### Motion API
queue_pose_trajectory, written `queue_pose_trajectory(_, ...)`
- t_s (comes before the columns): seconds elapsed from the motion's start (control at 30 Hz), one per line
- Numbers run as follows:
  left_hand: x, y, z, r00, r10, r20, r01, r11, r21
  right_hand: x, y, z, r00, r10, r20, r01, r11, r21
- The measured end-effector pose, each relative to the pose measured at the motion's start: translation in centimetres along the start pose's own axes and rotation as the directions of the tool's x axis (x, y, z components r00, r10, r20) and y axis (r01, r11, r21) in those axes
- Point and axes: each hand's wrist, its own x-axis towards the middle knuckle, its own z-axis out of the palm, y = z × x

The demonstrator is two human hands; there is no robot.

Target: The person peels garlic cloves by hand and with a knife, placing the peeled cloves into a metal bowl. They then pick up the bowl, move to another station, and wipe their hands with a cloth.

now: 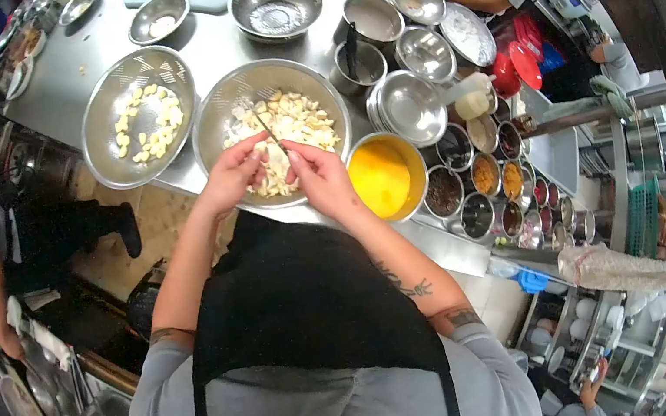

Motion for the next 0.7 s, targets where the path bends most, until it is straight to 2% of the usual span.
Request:
queue_pose_trajectory(0.07, 0.2, 0.4, 0.3, 0.995, 0.097, 0.018, -0.097, 0.994, -0.046, -0.2, -0.8, 0.1, 0.996, -0.089, -0.023, 0.09, 0.996, 0.019)
queue_pose_trajectory(0.1, 0.0, 1.4, 0.7, 0.99, 0.137, 0.023, -0.136, 0.99, -0.044, -0.5, -2.3, 0.2, 0.998, -0.027, -0.049, 0.03, 0.998, 0.06)
queue_pose_trajectory(0.17, -0.4, 3.5, 1.0, 0.984, 0.168, 0.063, -0.164, 0.985, -0.06, -1.1, -3.9, 0.8, 0.994, -0.038, -0.099, 0.053, 0.987, 0.151)
queue_pose_trajectory(0.27, -1.3, 5.7, 0.8, 0.981, 0.174, 0.089, -0.172, 0.985, -0.031, -2.5, -5.7, 1.8, 0.982, -0.102, -0.159, 0.121, 0.986, 0.115)
queue_pose_trajectory(0.4, -2.7, 7.5, 0.5, 0.98, 0.165, 0.114, -0.166, 0.986, -0.005, -3.2, -5.9, 3.3, 0.946, -0.256, -0.199, 0.252, 0.967, -0.05)
queue_pose_trajectory(0.5, -3.9, 8.0, 0.1, 0.976, 0.154, 0.154, -0.153, 0.988, -0.018, -4.0, -7.5, 4.7, 0.915, -0.357, -0.187, 0.301, 0.914, -0.272)
queue_pose_trajectory(0.53, -4.3, 8.2, -0.1, 0.974, 0.153, 0.167, -0.151, 0.988, -0.029, -4.1, -8.3, 5.0, 0.886, -0.435, -0.159, 0.354, 0.857, -0.374)
queue_pose_trajectory(0.63, -5.4, 9.5, -0.3, 0.967, 0.145, 0.21, -0.141, 0.989, -0.032, -4.3, -9.5, 5.1, 0.874, -0.475, -0.104, 0.374, 0.793, -0.481)
queue_pose_trajectory(0.7, -5.3, 9.6, -0.1, 0.949, 0.241, 0.201, -0.236, 0.97, -0.053, -4.2, -9.7, 5.0, 0.855, -0.511, -0.087, 0.409, 0.768, -0.494)
